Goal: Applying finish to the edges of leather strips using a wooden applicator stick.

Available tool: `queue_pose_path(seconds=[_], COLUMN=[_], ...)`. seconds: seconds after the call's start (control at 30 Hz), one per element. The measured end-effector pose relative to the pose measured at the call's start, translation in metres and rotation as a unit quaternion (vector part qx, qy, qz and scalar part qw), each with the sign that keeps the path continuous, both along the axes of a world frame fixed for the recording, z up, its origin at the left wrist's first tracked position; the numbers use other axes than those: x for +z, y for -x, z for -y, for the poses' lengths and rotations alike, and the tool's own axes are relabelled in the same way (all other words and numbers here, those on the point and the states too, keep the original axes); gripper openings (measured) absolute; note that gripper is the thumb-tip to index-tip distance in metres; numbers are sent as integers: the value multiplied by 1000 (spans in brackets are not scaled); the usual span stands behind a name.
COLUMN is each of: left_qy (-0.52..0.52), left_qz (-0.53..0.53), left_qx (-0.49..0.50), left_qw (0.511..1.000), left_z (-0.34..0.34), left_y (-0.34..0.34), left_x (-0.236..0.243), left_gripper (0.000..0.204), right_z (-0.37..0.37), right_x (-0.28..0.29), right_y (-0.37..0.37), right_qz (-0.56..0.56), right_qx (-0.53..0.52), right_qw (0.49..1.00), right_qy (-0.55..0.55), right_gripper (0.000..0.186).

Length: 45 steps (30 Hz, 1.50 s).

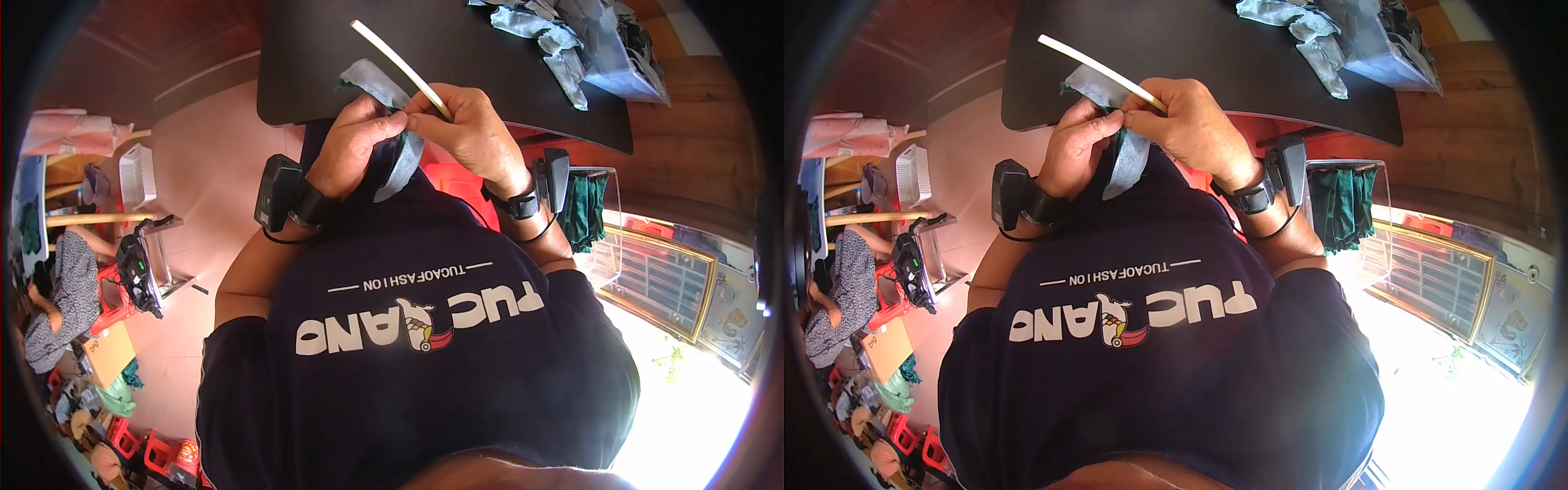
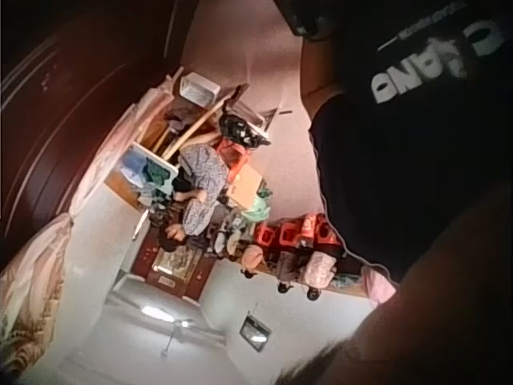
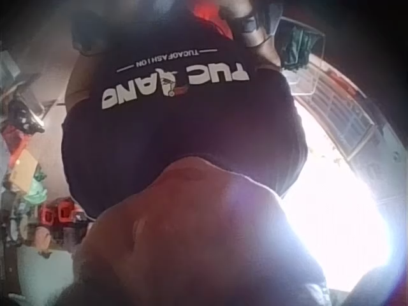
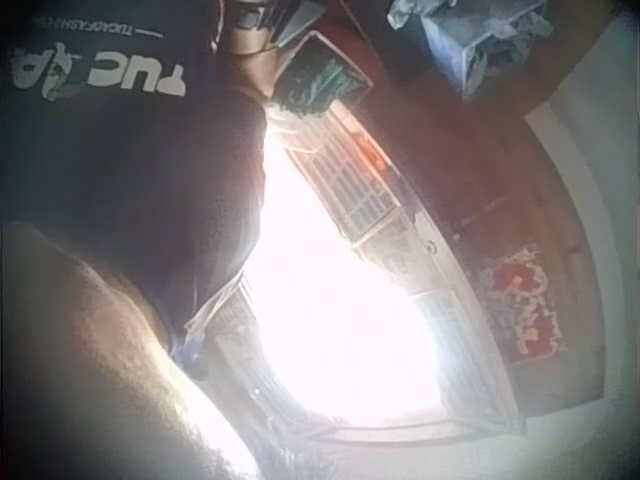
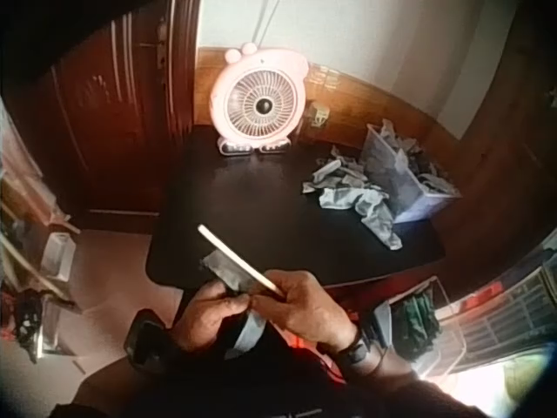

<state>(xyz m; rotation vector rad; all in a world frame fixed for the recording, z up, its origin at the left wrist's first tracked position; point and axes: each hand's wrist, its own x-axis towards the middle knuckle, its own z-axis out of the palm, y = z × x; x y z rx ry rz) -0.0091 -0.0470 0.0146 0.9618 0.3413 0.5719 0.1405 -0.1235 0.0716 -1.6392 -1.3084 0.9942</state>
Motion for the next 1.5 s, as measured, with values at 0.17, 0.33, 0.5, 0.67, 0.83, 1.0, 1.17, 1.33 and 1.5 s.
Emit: queue_pose_path(seconds=[0.17, 0.33, 0.5, 0.67, 0.83, 1.0, 1.17, 1.33, 1.5], left_qy=[-13, -175, -332, -365, -176, -55, 169, 236, 132], left_qz=[-1, -81, -142, -193, -105, -64, 27, 111, 50], left_qx=[-24, -43, 29, 145, 157, 155, 110, -40, 2], left_qw=[1000, 980, 932, 899, 966, 984, 979, 965, 990], left_z=[-3, -12, -14, -6, -4, -9, -5, -5, -2], left_y=[0, 5, 1, -3, -4, -1, -2, 6, 3], left_x=[-5, -3, 2, -1, -2, -15, 1, 2, -5], left_gripper=[22, 18, 18, 17, 16, 15, 17, 22, 22], right_z=[3, 4, 5, 2, -6, -11, -10, -5, -5], right_x=[-7, -6, -6, -7, -13, -27, -20, -16, -19], right_y=[-3, 0, 5, 12, 17, 23, 23, 15, 14], right_qz=[-29, -62, -16, -15, 69, 208, 213, 194, 168], right_qx=[4, -14, -3, 2, -35, -94, -102, -85, -78], right_qw=[1000, 998, 1000, 999, 994, 955, 950, 961, 967], right_qy=[-2, 24, -13, -40, -76, -189, -202, -178, -174], right_gripper=[12, 9, 7, 7, 9, 6, 6, 6, 6])
